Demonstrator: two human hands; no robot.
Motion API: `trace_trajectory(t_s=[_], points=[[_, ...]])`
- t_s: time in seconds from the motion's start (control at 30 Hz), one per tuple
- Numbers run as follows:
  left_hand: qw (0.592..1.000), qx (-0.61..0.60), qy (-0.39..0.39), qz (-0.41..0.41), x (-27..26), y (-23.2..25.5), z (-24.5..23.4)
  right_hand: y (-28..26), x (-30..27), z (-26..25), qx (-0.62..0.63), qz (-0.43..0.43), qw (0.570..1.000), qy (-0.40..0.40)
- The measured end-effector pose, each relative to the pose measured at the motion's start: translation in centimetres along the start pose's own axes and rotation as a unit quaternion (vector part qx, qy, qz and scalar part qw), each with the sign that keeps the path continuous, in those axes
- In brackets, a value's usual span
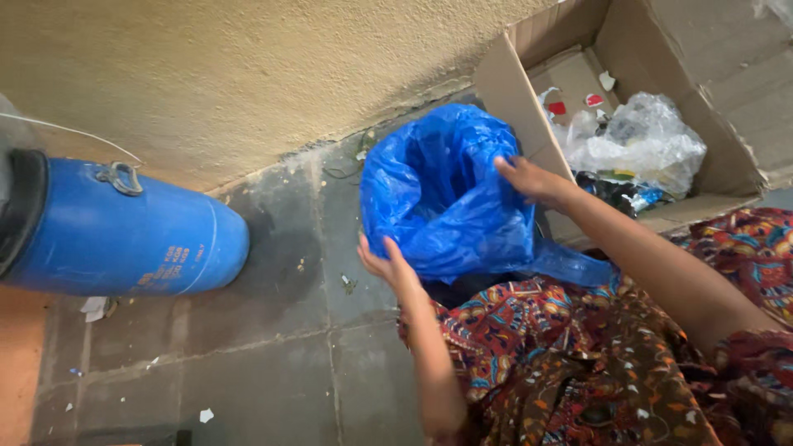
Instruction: The person sits on the floor and transfers small pieces of waste from a blue plastic bag into a cardboard box. They handle items one at a time, including paper, plastic wrappers, and other debris, placing them into the box.
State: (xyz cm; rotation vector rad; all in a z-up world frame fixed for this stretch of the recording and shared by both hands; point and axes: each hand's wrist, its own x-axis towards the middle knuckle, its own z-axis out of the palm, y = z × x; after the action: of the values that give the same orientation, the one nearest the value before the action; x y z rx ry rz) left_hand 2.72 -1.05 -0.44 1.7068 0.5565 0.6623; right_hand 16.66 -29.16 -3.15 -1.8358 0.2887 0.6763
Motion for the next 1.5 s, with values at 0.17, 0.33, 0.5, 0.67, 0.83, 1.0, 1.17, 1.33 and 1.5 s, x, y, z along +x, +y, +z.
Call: trace_trajectory(t_s=[0.17, 0.33, 0.5, 0.67, 0.83, 1.0, 1.17, 1.33, 1.5], points=[[0.901, -0.361, 0.032, -0.238, -11.3, -4.3, 4.6, -5.7, 0.5, -2.1, -0.230, -0.372, 0.867, 0.240], [0.698, -0.484, -0.032, -0.526, -8.1, -9.9, 8.4, -3.3, 10.8, 0.5, -0.227, -0.410, 0.881, 0.065], [0.731, -0.537, -0.151, -0.393, -4.6, -13.3, 9.2, 2.4, 11.4, 0.4, -0.216, -0.159, 0.961, 0.067], [0.812, -0.459, 0.052, -0.357, -3.2, -7.7, 4.8, 7.5, 4.7, 0.5, -0.141, -0.101, 0.985, -0.025], [0.965, -0.209, 0.122, -0.105, -4.3, -1.7, 0.9, 6.4, -1.9, 0.0, -0.097, -0.290, 0.951, 0.034], [0.983, -0.117, -0.044, -0.132, -6.6, -1.0, 3.6, 4.3, -2.8, -7.0, -0.112, -0.310, 0.920, 0.210], [0.996, 0.018, -0.020, -0.086, -7.5, -0.3, 3.2, 9.6, 0.6, -14.3, -0.297, -0.077, 0.888, 0.341], [0.994, 0.028, -0.048, 0.096, -8.6, 4.2, 2.6, 17.4, 4.5, -18.4, -0.247, -0.101, 0.920, 0.287], [0.952, -0.184, -0.191, 0.154, -13.4, 9.6, 3.8, 19.1, 1.3, -22.0, -0.190, -0.279, 0.844, 0.417]])
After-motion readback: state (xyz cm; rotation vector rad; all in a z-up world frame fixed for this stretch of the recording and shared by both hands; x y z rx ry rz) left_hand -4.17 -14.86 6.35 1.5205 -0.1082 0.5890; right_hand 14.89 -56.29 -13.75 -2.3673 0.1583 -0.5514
